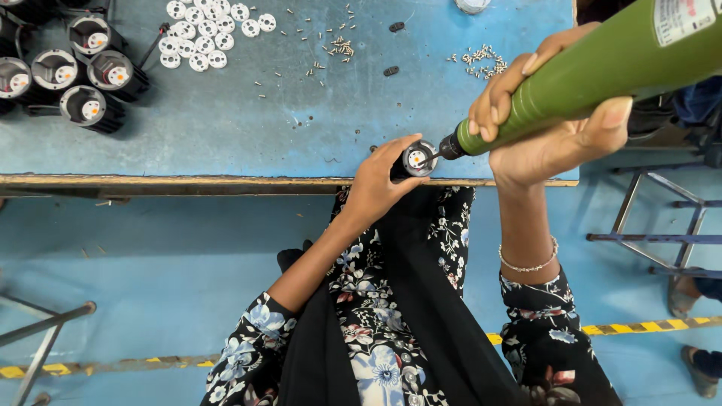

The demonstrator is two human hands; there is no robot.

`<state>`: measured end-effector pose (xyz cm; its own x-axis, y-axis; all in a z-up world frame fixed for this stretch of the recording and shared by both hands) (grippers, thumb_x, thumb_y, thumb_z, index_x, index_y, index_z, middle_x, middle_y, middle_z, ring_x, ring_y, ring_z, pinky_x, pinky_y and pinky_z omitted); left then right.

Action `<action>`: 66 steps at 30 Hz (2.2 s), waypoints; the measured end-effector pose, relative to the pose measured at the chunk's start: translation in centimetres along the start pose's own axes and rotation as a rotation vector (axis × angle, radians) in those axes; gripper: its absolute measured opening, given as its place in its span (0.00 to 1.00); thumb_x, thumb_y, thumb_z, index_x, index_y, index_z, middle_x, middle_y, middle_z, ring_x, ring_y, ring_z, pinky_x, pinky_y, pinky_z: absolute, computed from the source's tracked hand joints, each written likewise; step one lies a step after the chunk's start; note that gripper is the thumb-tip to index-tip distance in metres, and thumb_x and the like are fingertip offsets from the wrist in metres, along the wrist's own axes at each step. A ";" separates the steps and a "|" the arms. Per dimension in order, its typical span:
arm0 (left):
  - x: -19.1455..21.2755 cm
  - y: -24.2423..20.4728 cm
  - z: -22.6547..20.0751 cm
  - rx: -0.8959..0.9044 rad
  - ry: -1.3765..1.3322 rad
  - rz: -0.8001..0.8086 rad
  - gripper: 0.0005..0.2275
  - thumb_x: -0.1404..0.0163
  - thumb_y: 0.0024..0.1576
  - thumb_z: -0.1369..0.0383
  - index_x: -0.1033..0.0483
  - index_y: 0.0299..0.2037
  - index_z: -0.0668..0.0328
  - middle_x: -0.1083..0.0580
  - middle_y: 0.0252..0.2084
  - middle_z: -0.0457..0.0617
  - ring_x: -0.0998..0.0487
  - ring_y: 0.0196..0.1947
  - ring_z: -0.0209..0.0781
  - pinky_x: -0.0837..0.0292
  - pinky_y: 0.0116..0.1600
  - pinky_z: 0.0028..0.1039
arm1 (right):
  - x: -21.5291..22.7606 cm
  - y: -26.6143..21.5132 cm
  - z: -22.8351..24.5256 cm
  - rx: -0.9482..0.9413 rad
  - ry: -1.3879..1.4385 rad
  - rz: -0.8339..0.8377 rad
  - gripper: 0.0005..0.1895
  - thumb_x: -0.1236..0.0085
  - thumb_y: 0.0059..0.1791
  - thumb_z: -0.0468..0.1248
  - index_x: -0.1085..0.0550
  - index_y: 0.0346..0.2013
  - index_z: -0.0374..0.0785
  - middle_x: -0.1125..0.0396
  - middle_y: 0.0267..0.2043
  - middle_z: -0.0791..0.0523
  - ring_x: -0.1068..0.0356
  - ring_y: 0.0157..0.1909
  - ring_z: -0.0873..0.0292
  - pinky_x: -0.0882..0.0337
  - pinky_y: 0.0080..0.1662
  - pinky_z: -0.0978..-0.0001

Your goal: The person uses a green power drill to screw components into small black cylindrical housings. They handle white circular parts and small screws, applying adhesive with a small stick to the white parts before inserting them into the housings. The person repeatedly picks up housings, drills them, and assembles the parts on a blue workbench.

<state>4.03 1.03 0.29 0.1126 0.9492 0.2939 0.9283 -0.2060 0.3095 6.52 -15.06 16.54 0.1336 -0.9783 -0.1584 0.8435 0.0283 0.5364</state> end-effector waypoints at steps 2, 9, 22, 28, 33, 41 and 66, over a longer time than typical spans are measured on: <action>0.1 0.0 -0.2 -0.024 0.011 -0.008 0.29 0.34 0.51 0.67 0.29 0.62 0.59 0.25 0.61 0.53 0.24 0.62 0.52 0.30 0.65 0.34 | -0.1 0.0 0.0 -0.007 0.016 0.001 0.42 0.61 0.52 0.75 0.42 0.42 0.34 0.49 0.19 0.49 0.46 0.14 0.53 0.39 0.23 0.59; 0.2 0.2 -0.4 0.014 0.020 0.008 0.29 0.34 0.50 0.66 0.29 0.62 0.59 0.25 0.61 0.52 0.25 0.62 0.51 0.29 0.65 0.34 | -0.3 -0.1 0.1 -0.004 -0.006 0.026 0.42 0.61 0.51 0.75 0.42 0.40 0.34 0.48 0.18 0.49 0.45 0.13 0.53 0.38 0.23 0.60; 0.2 0.2 -0.3 0.006 0.037 -0.001 0.28 0.34 0.50 0.65 0.29 0.62 0.59 0.25 0.61 0.53 0.25 0.62 0.52 0.30 0.65 0.35 | -0.1 -0.1 -0.5 0.023 -0.018 0.029 0.42 0.62 0.52 0.75 0.42 0.39 0.34 0.48 0.18 0.49 0.45 0.13 0.53 0.39 0.21 0.61; 0.1 0.2 -0.3 0.023 0.035 -0.008 0.29 0.34 0.50 0.65 0.29 0.62 0.58 0.25 0.60 0.53 0.24 0.61 0.52 0.30 0.65 0.35 | -0.3 -1.4 -1.1 0.010 0.046 -0.131 0.39 0.58 0.56 0.71 0.41 0.47 0.33 0.46 0.25 0.48 0.44 0.21 0.53 0.37 0.27 0.61; 0.1 0.1 -0.4 0.033 0.018 -0.013 0.29 0.34 0.50 0.65 0.29 0.62 0.58 0.25 0.60 0.53 0.24 0.61 0.51 0.29 0.64 0.34 | -1.9 -2.4 -1.6 0.099 -0.103 -0.193 0.19 0.45 0.62 0.43 0.41 0.52 0.33 0.41 0.29 0.49 0.40 0.24 0.56 0.33 0.31 0.67; -0.1 -0.1 0.3 0.038 -0.010 -0.033 0.30 0.33 0.50 0.66 0.29 0.63 0.61 0.25 0.61 0.54 0.25 0.63 0.52 0.30 0.66 0.34 | -2.1 -2.2 -2.7 0.073 -0.192 -0.130 0.10 0.51 0.63 0.22 0.42 0.50 0.32 0.39 0.33 0.52 0.35 0.23 0.59 0.30 0.30 0.69; 1.7 -0.7 -2.7 -0.106 -0.048 -0.017 0.29 0.31 0.46 0.67 0.26 0.59 0.60 0.24 0.58 0.52 0.22 0.58 0.46 0.28 0.64 0.34 | 6.7 -2.9 3.0 0.278 -0.310 -0.222 0.14 0.45 0.62 0.35 0.38 0.56 0.33 0.36 0.47 0.53 0.34 0.45 0.60 0.30 0.50 0.68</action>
<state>2.63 2.10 2.98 0.1161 0.9626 0.2448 0.8881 -0.2110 0.4083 3.41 -22.28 16.45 -0.2310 -0.9710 -0.0620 0.6572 -0.2028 0.7259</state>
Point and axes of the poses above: each hand's wrist, its own y-axis towards the middle knuckle, its own x-axis out of the back of the hand, z = x × y, the point moved 2 cm from there along y, towards the middle knuckle
